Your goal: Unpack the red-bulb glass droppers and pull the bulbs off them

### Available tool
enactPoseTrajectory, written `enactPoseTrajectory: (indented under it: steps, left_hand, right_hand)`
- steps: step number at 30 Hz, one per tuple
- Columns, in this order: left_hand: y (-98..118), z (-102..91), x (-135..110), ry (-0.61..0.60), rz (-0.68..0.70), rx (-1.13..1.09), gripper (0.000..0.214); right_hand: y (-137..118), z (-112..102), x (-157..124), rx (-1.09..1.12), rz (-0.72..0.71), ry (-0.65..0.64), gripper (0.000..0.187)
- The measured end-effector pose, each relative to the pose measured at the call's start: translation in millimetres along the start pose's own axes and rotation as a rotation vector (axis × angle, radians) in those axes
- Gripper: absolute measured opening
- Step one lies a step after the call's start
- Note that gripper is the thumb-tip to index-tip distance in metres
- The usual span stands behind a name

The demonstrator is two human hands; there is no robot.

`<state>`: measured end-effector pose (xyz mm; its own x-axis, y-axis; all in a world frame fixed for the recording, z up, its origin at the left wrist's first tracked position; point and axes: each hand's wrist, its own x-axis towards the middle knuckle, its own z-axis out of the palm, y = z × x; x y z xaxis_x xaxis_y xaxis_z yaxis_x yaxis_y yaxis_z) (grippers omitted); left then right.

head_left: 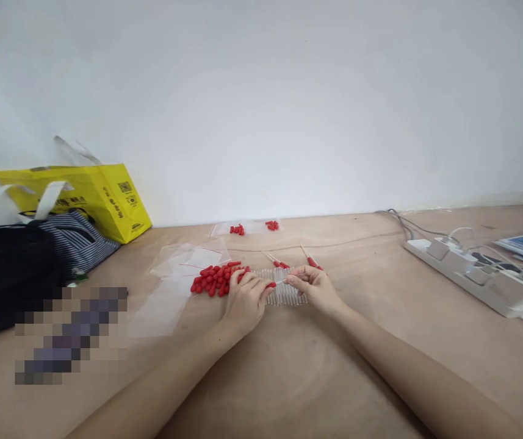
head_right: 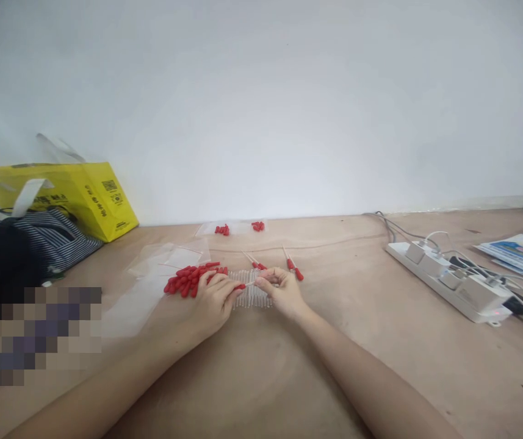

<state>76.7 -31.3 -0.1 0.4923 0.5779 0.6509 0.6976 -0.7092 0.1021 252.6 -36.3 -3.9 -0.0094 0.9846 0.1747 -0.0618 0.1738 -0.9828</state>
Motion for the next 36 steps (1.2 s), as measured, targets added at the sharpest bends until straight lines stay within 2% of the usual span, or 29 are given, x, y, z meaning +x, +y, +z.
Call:
enactPoseTrajectory:
  steps: [3, 6, 9, 11, 14, 17, 24, 36]
  left_hand:
    - [-7.3, -4.0, -5.8, 0.032, 0.030, 0.068, 0.016]
    - [-10.5, -3.1, -11.2, 0.046, 0.072, 0.097, 0.015]
    - [-9.6, 1.2, -13.2, 0.062, 0.099, 0.094, 0.016]
    - [-8.7, 3.6, -13.3, 0.074, 0.109, 0.088, 0.017]
    - [-8.6, 4.0, -13.9, 0.093, 0.128, 0.066, 0.018]
    - [-9.9, 1.4, -15.6, 0.101, 0.160, 0.038, 0.019]
    - [-10.1, -3.5, -18.5, 0.092, 0.206, 0.084, 0.019]
    - [-8.3, -4.8, -19.4, 0.084, 0.235, 0.121, 0.026]
  right_hand:
    - [1.8, -14.1, -1.8, -0.225, -0.162, 0.018, 0.026]
    - [5.2, -15.7, -6.9, -0.674, -0.497, 0.021, 0.015]
    - [12.5, -2.9, -12.1, -1.039, -0.832, 0.017, 0.014]
    - [18.5, 6.0, -13.3, -1.169, -0.971, 0.056, 0.018]
    - [25.0, 10.9, -12.8, -1.257, -1.088, 0.105, 0.019]
    - [27.4, 7.8, -12.8, -1.278, -1.157, 0.096, 0.019]
    - [28.6, 6.0, -15.6, -1.245, -1.188, 0.071, 0.018]
    - [29.2, 5.5, -18.9, -1.213, -1.152, 0.080, 0.018]
